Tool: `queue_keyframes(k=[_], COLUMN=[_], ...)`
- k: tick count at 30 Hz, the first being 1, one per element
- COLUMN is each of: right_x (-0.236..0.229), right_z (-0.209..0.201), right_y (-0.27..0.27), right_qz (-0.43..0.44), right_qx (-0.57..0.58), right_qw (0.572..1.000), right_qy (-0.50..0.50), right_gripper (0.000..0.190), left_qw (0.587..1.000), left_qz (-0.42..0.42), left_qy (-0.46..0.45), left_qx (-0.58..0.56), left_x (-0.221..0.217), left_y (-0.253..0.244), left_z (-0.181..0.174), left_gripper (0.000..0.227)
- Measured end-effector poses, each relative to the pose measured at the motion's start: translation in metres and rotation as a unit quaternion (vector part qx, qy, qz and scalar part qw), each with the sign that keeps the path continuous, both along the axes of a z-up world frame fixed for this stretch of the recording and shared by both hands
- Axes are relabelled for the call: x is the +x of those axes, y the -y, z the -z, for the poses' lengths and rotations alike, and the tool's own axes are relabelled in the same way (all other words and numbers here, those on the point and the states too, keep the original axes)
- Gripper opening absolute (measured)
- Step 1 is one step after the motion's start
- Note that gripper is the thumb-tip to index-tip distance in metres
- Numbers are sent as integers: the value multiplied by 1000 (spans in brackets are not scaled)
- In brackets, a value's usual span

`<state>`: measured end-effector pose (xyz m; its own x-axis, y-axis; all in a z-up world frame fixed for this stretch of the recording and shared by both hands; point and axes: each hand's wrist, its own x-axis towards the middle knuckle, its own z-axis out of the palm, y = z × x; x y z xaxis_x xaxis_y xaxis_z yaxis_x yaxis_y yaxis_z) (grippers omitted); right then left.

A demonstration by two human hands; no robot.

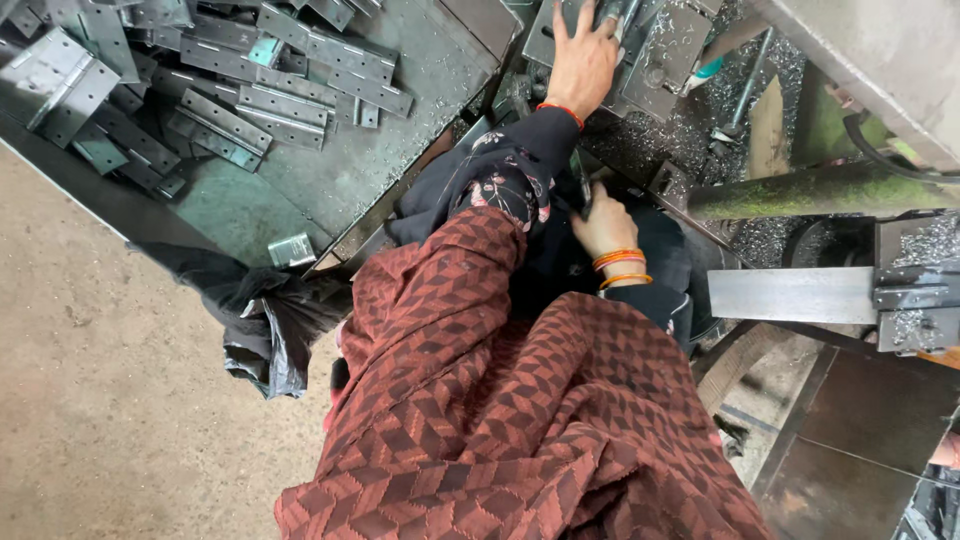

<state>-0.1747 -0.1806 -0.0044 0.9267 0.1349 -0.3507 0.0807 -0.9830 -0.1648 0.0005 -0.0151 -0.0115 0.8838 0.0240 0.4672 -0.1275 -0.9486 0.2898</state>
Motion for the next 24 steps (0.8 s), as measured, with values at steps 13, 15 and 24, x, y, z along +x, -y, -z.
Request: queue_keyframes(k=[13,15,24], right_x=[-39,-31,-3], right_z=[58,38,-7], right_y=[6,7,3], right_qz=[68,26,-1], right_qx=[109,102,24], right_qw=[990,993,1000], right_qy=[51,51,2], right_gripper=[73,74,66], left_qw=[1000,999,997], left_qz=[-6,6,-20], left_qy=[0,-44,-64], left_qx=[5,16,30], left_x=[-39,-40,-5], left_y=[3,0,4], left_z=[-4,-7,-1], left_gripper=[41,37,30])
